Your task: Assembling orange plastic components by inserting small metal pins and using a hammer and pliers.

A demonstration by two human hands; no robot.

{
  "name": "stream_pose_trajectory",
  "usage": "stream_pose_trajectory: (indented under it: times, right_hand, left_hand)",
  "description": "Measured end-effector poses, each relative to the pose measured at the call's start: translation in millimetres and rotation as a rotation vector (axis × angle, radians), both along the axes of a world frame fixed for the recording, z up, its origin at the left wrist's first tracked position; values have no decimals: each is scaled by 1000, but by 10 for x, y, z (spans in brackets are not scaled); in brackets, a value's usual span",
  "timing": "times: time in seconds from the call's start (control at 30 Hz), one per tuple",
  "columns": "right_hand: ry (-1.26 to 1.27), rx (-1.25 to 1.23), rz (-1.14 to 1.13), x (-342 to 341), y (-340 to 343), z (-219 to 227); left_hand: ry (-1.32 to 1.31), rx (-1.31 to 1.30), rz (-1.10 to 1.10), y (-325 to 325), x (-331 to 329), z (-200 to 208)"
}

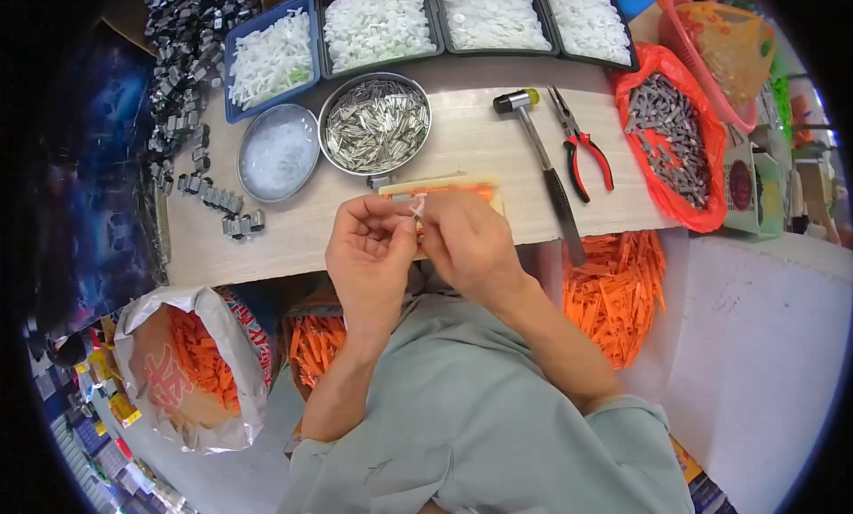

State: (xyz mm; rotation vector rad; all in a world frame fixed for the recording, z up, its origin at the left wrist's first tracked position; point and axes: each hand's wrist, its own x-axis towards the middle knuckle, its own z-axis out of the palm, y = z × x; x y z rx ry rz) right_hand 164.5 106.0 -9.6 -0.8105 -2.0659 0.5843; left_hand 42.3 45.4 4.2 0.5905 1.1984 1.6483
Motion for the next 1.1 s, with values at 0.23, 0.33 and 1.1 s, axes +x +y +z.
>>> stream_pose_trajectory:
  times: [0.23, 0.33, 1.1]
  right_hand:
    - [77, -203, 25, 34, -67, 73]
    - [64, -199, 18, 76, -62, 78]
    - [-354, -28, 190, 407, 90, 6]
  left_hand:
    - [641, 110, 102, -28, 22, -88]
    - [1117, 356, 80, -30, -68, -207]
    - [1657, 372, -179, -389, -102, -621]
